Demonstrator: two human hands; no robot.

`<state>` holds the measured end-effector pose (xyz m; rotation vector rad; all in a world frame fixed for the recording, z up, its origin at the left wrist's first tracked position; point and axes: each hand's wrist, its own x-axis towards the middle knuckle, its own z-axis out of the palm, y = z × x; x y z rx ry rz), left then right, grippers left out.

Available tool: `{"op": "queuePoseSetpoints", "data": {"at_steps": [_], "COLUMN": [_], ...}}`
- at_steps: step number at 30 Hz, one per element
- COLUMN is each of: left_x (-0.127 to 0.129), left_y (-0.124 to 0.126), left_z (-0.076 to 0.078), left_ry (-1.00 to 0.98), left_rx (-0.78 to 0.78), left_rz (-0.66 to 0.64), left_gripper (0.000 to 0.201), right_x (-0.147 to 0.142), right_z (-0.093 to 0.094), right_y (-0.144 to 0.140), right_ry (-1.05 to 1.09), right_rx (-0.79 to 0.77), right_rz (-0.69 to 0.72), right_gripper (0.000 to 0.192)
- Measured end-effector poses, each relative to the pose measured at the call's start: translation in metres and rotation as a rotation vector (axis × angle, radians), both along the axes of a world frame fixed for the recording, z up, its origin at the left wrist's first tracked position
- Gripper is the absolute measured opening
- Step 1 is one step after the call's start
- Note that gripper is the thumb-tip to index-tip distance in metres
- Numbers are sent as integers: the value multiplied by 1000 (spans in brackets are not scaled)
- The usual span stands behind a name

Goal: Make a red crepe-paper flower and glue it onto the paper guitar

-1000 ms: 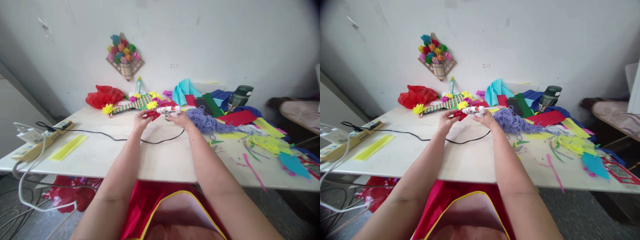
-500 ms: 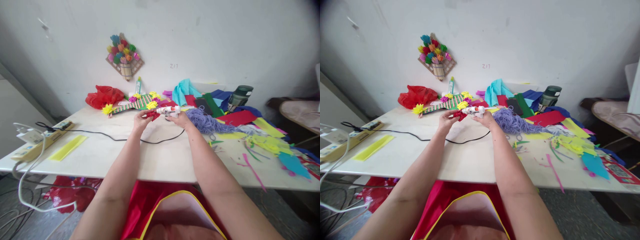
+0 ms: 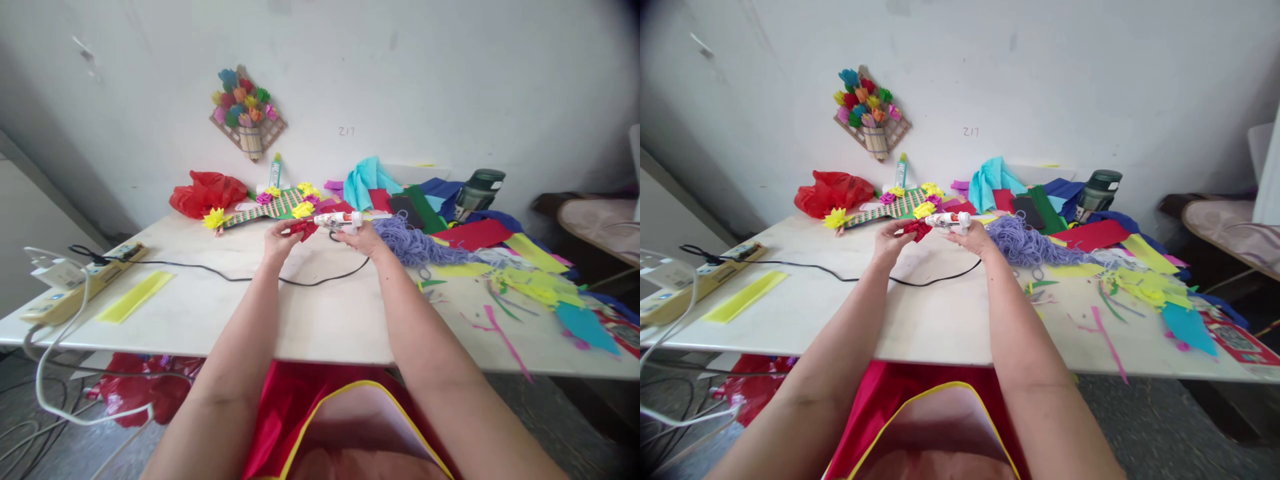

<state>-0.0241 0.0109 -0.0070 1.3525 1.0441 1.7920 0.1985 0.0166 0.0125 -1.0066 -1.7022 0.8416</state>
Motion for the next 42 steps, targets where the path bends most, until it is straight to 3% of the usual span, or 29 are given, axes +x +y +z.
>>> {"op": "queuePoseSetpoints", "data": {"at_steps": [9,13,15,22,30,34,36,39,42], "left_x": [-8,-13,-15,-16,-7,-6,-6,-5,-4], "left_y": [3,8,11,12,9,7,6,6,5], "left_z": [1,-1,-2,-2,-3,-3,-3,-2,-3], "left_ry": [-70,-144,-170,-246,-220,-210,-212,-215,-201], "left_rx": [52,108,117,125,73,61,47,33,34], "left_rz": [91,124,115,65,-29,-81,-103,-136,-162], "left_gripper": [33,34,36,39,39,39,40,41,41], "right_x": [1,-4,-8,-35,-58,-44,-31,-11,-2], "right_z": [-18,-23,-23,-29,-35,-25,-16,-6,-2], "right_y": [17,23,22,11,3,6,6,4,3], "right_ry": [80,-158,-337,-738,-867,-853,-880,-996,-1083], "right_rx": [-55,3,46,167,242,242,187,-23,-205], "right_rz": [-115,-229,-267,-129,-107,-268,-377,-502,-511], "right_gripper": [34,21,26,47,37,42,40,36,39]}}
